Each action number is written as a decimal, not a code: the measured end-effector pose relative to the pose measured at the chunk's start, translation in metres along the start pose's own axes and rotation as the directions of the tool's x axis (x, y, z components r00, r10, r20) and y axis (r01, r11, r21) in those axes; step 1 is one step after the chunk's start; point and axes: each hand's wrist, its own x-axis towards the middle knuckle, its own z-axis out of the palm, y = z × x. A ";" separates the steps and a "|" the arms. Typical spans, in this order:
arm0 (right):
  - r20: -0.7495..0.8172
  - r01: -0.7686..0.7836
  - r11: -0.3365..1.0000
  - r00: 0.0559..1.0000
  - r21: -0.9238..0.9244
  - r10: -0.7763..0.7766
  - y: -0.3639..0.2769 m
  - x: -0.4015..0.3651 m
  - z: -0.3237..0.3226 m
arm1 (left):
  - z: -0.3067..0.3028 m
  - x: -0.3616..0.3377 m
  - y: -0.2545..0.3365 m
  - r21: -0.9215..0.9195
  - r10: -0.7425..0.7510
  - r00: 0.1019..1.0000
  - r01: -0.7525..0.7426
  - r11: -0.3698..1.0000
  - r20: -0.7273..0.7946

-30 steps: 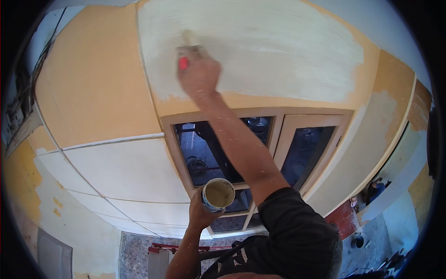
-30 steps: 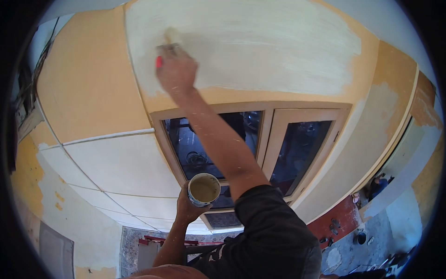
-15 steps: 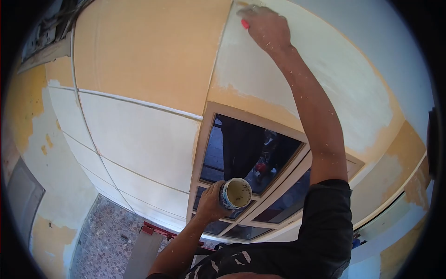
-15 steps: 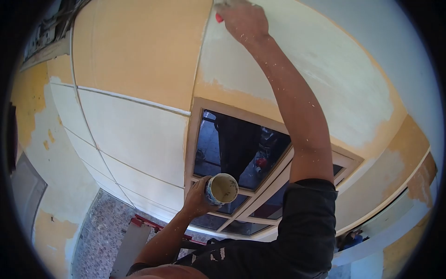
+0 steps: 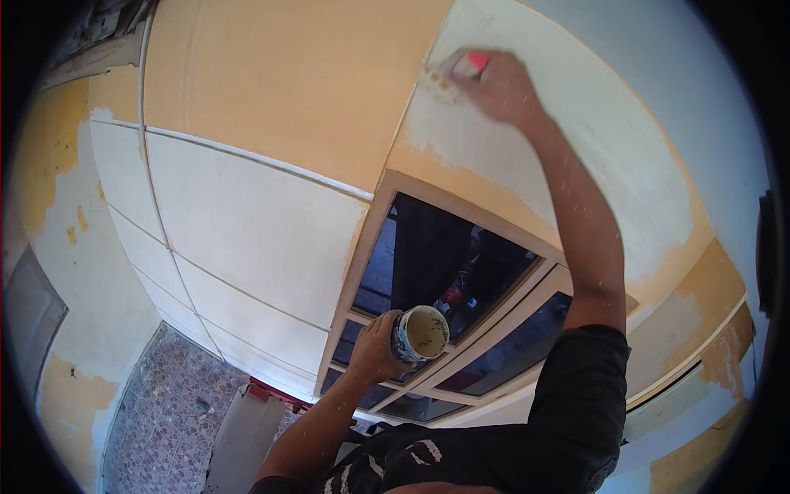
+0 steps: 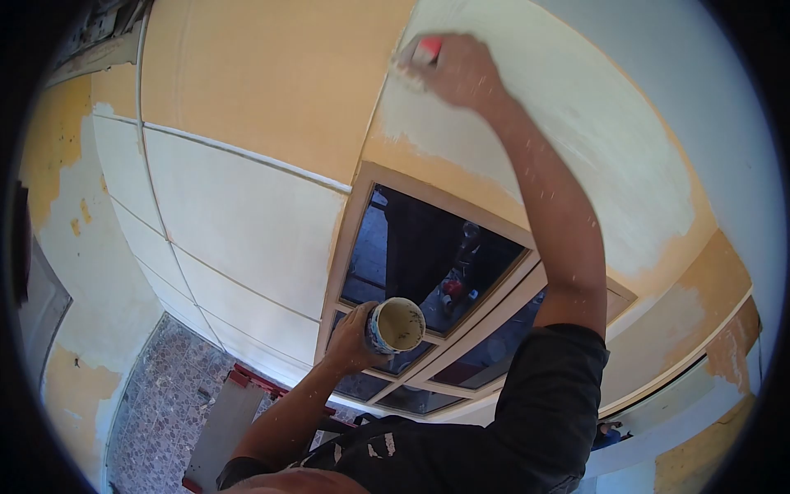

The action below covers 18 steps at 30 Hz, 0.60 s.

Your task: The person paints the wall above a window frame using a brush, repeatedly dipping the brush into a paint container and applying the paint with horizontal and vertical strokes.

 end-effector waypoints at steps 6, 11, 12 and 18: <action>-0.057 -0.211 0.977 0.976 -0.034 0.209 -0.008 0.045 -0.060 | 0.000 0.000 0.002 0.009 0.006 1.000 -0.006 1.000 0.000; -0.263 0.084 0.874 0.936 -0.479 -0.234 0.019 0.050 -0.029 | 0.001 0.000 -0.001 -0.008 0.000 0.999 0.001 1.000 0.047; -0.245 0.076 0.877 0.945 -0.474 -0.215 0.018 0.040 -0.019 | 0.001 0.001 -0.002 -0.032 0.010 0.997 -0.008 0.999 0.074; 0.084 0.296 0.909 0.955 -0.294 -0.284 -0.016 -0.034 0.034 | 0.007 -0.003 -0.009 -0.075 -0.003 0.970 0.022 0.997 0.245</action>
